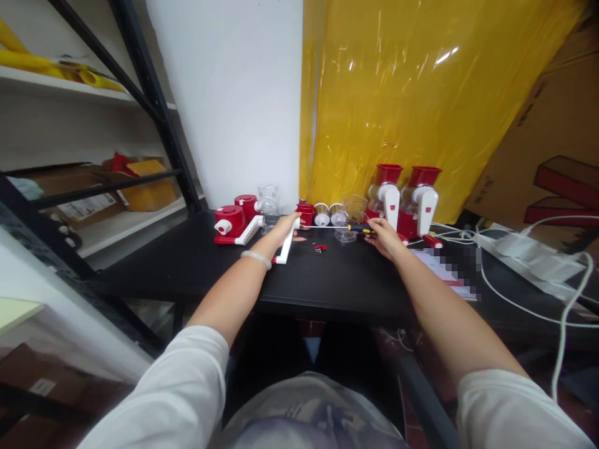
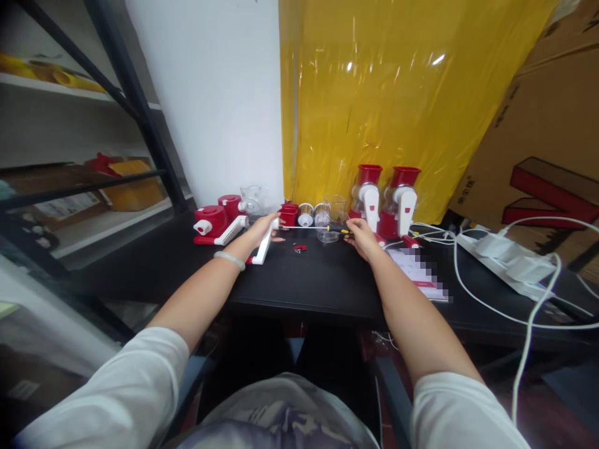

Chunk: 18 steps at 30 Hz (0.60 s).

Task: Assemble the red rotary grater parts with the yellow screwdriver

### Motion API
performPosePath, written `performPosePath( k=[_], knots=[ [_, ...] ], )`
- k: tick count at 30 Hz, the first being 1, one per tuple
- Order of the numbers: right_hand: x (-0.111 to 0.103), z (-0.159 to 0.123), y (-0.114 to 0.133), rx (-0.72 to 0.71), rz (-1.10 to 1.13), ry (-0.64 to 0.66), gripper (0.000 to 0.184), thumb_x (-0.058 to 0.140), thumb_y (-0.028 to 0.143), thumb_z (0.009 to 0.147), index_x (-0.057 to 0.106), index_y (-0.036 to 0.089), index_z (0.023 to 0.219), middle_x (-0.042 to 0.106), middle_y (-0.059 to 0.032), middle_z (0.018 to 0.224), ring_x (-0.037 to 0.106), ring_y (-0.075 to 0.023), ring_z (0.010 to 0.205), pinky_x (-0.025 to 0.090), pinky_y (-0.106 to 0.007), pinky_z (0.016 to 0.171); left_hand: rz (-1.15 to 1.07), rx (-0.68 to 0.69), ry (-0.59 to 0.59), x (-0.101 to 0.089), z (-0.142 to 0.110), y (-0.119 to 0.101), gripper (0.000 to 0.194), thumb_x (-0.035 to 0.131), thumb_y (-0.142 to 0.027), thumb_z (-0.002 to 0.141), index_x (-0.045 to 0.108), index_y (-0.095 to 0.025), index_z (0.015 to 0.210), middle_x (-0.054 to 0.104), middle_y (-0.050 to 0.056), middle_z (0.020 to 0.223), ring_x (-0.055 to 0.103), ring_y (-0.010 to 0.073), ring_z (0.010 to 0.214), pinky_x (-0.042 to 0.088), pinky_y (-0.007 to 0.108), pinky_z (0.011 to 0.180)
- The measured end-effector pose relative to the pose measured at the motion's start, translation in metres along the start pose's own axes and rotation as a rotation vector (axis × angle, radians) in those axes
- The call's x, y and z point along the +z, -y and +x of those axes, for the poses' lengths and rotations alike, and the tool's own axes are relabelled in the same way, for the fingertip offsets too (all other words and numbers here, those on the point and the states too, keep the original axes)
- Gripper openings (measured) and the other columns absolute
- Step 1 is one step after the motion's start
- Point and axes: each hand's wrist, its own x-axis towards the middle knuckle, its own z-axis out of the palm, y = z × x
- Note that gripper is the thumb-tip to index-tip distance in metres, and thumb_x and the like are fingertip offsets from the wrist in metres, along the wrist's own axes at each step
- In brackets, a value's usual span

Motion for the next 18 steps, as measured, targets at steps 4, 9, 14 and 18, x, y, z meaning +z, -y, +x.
performPosePath(
  k=[4, 9, 14, 18],
  knots=[
    [-0.002, -0.002, 0.003, -0.004, 0.058, 0.041, 0.032, 0.079, 0.029, 0.072, 0.054, 0.026, 0.092, 0.063, 0.0056, 0.078, 0.061, -0.0103, 0.063, 0.053, -0.023, 0.060, -0.003, 0.016, 0.010, 0.000, -0.001, 0.000, 0.018, 0.062, -0.034, 0.095, 0.066, -0.017, 0.092, 0.059, -0.002, 0.064, 0.040, 0.0082, 0.039, 0.064, 0.037, 0.066],
    [-0.001, 0.003, 0.001, -0.030, -0.033, 0.025, 0.027, 0.075, 0.043, 0.082, 0.055, 0.025, 0.087, 0.064, 0.0025, 0.077, 0.063, -0.0136, 0.062, 0.056, -0.030, 0.062, -0.005, 0.007, 0.007, 0.000, 0.000, 0.000, 0.020, 0.066, -0.037, 0.092, 0.066, -0.017, 0.092, 0.061, -0.002, 0.066, 0.038, 0.0069, 0.039, 0.064, 0.035, 0.064],
    [-0.005, 0.008, -0.005, -0.162, -0.318, -0.020, 0.044, 0.058, 0.067, 0.092, 0.057, 0.025, 0.080, 0.056, -0.0001, 0.056, 0.055, -0.0171, 0.049, 0.048, -0.032, 0.051, -0.014, 0.013, -0.004, -0.001, -0.002, -0.001, 0.018, 0.066, -0.036, 0.093, 0.065, -0.018, 0.089, 0.059, -0.003, 0.063, 0.039, 0.0076, 0.040, 0.063, 0.034, 0.065],
    [-0.008, 0.011, -0.010, -0.199, -0.337, -0.004, 0.044, 0.068, 0.067, 0.085, 0.056, 0.025, 0.080, 0.052, 0.0030, 0.053, 0.049, -0.0142, 0.045, 0.043, -0.028, 0.047, -0.012, -0.001, -0.001, 0.000, -0.002, -0.002, 0.019, 0.064, -0.036, 0.094, 0.066, -0.019, 0.086, 0.060, -0.002, 0.065, 0.038, 0.0083, 0.041, 0.063, 0.034, 0.067]
  ],
)
